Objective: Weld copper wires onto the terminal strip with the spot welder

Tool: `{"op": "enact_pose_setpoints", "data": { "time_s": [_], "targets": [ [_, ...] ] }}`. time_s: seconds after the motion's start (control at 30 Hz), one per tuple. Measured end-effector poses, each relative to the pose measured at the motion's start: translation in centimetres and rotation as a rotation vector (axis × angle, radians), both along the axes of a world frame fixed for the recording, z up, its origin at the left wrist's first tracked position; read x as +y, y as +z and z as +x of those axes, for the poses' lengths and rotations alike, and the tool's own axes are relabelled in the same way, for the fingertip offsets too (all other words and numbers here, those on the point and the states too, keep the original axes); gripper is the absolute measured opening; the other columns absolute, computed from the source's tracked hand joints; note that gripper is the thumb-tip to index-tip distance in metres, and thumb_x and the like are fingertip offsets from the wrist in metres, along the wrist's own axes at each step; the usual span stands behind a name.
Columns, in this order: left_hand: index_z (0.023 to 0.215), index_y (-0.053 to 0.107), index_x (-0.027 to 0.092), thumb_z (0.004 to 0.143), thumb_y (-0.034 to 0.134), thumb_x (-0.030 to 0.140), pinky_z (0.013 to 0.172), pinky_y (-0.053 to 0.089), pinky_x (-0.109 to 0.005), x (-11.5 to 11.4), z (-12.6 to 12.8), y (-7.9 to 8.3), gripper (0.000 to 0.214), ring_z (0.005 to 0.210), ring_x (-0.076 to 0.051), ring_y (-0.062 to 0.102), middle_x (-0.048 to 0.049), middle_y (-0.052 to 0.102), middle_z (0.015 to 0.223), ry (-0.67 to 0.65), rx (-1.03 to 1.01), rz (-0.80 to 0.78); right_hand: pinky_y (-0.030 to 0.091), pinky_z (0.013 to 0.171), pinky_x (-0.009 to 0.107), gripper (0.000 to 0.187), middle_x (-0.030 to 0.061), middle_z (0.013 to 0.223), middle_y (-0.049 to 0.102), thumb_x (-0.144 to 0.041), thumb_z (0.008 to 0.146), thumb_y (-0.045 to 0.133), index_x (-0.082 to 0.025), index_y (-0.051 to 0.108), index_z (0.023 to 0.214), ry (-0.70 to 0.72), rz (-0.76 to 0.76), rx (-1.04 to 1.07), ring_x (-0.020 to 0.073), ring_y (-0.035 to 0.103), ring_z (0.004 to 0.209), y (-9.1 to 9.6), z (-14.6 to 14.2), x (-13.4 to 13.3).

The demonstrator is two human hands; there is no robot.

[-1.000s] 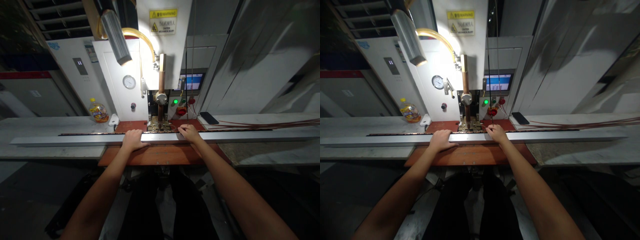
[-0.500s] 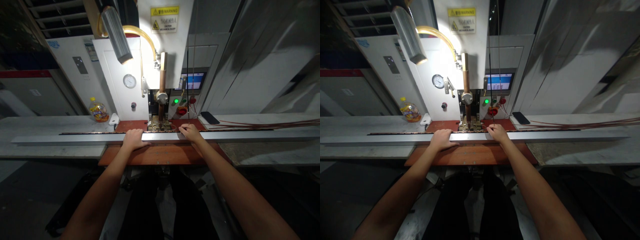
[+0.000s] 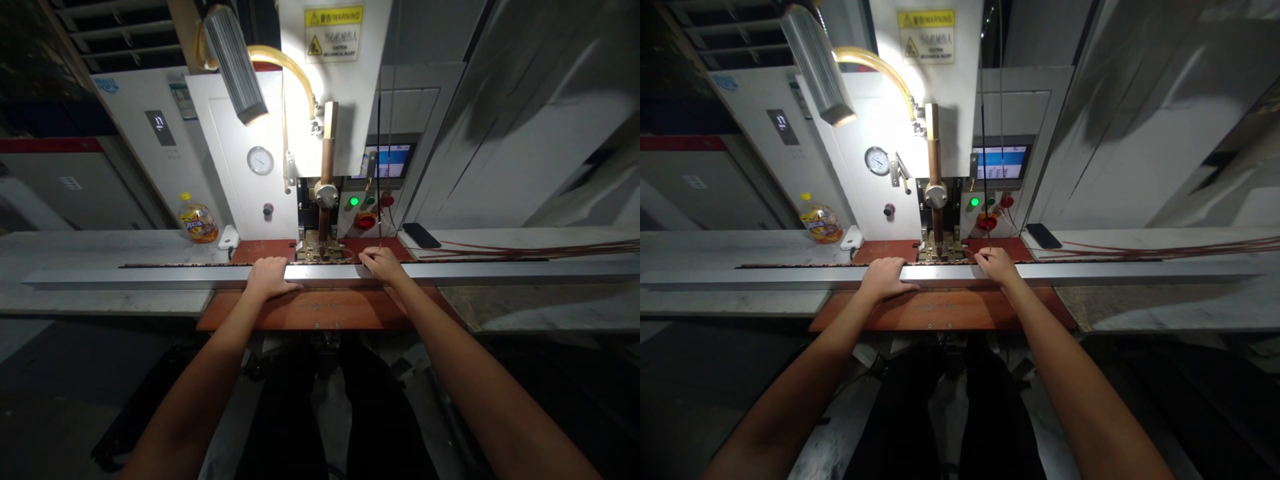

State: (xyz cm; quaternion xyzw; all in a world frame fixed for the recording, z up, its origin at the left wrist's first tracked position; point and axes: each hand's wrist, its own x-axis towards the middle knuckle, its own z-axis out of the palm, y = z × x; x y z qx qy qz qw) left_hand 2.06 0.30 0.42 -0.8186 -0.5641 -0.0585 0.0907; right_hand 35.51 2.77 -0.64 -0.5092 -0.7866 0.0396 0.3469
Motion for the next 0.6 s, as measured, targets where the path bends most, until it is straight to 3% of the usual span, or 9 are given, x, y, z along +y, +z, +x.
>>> {"op": "enact_pose_setpoints", "data": {
  "time_s": [0.6],
  "targets": [
    [0.109, 0.068, 0.02, 0.068, 0.057, 0.088, 0.088, 0.048, -0.043, 0.18, 0.48, 0.31, 0.08, 0.107, -0.038, 0.067, -0.0153, 0.074, 0.11, 0.006, -0.011, -0.033, 0.041, 0.067, 0.029, 0.035, 0.0069, 0.068, 0.072, -0.034, 0.087, 0.047, -0.022, 0.062, 0.058, 0.001, -0.03, 0.01, 0.0189, 0.062, 0.066, 0.15, 0.4, 0.21]
  ]
}}
